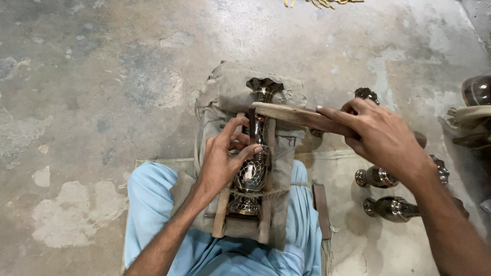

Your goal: The person sits on the floor and uses a hammer and chisel to emboss a decorative pattern onto a metal vessel clamped in a wooden jig. The person repeatedly strikes the chisel to create raised designs on the vessel's surface.

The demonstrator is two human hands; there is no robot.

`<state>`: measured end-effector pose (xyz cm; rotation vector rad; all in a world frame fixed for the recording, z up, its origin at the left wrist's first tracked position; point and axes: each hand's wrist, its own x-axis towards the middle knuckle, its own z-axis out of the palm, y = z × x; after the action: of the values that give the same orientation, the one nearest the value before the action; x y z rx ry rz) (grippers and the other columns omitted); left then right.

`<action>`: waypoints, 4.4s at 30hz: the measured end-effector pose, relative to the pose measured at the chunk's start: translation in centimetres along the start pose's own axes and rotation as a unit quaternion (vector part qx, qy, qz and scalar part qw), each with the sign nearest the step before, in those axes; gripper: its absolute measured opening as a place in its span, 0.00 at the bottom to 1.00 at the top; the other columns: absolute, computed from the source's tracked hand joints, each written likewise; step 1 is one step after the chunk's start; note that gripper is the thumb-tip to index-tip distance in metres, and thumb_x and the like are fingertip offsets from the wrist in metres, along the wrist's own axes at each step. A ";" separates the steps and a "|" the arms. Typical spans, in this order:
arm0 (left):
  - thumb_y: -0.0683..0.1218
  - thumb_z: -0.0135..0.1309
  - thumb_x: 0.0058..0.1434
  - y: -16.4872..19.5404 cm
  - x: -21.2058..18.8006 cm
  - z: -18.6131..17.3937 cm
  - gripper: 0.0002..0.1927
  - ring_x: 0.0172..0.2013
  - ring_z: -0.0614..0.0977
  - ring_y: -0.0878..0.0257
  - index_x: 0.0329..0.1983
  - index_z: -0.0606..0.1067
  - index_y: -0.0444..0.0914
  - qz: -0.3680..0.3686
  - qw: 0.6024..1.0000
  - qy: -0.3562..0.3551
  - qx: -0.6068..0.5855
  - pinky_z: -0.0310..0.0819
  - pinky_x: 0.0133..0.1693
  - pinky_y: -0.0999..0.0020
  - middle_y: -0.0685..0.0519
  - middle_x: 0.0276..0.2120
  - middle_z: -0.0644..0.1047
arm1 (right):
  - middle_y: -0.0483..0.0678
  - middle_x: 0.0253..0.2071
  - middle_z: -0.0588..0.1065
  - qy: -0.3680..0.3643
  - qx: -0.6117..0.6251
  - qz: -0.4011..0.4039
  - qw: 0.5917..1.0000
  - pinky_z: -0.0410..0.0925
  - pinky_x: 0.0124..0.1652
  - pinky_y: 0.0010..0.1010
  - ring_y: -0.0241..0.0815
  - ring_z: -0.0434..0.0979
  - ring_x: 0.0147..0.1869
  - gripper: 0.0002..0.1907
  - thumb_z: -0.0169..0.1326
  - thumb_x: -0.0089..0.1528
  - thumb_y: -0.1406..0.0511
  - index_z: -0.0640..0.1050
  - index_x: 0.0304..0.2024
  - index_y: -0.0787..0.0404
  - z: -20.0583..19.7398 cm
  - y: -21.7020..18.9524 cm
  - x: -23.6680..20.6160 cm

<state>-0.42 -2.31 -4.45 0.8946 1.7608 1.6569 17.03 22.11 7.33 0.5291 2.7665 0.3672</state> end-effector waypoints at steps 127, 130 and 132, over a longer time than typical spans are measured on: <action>0.43 0.65 0.57 -2.3 0.5 -1.1 0.29 0.40 0.89 0.61 0.63 0.72 0.41 -0.015 1.000 0.017 0.022 0.89 0.39 0.62 0.47 0.38 0.86 | 0.37 0.45 0.81 -0.021 -0.026 0.051 0.998 0.73 0.26 0.27 0.31 0.77 0.28 0.34 0.60 0.62 0.63 0.70 0.70 0.35 -5.9 0.4 1.1; 0.44 0.64 0.60 -3.2 -0.3 -1.7 0.29 0.41 0.89 0.61 0.65 0.71 0.40 0.017 0.998 0.067 -0.010 0.89 0.42 0.64 0.47 0.40 0.85 | 0.44 0.41 0.81 0.059 0.188 0.069 0.978 0.74 0.27 0.32 0.37 0.78 0.28 0.29 0.59 0.61 0.66 0.72 0.65 0.46 -3.3 -0.1 -0.2; 0.44 0.65 0.59 -3.9 -0.9 -2.9 0.32 0.42 0.88 0.60 0.66 0.69 0.38 0.003 0.995 0.064 -0.079 0.89 0.45 0.64 0.47 0.39 0.85 | 0.48 0.37 0.83 0.107 0.435 0.063 0.892 0.76 0.31 0.34 0.38 0.80 0.30 0.26 0.62 0.55 0.69 0.77 0.57 0.57 -0.5 -0.9 -1.3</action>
<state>-2.47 -4.86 -8.11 0.7377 1.6825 1.8637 17.73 20.68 7.84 0.9034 2.9971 -0.8998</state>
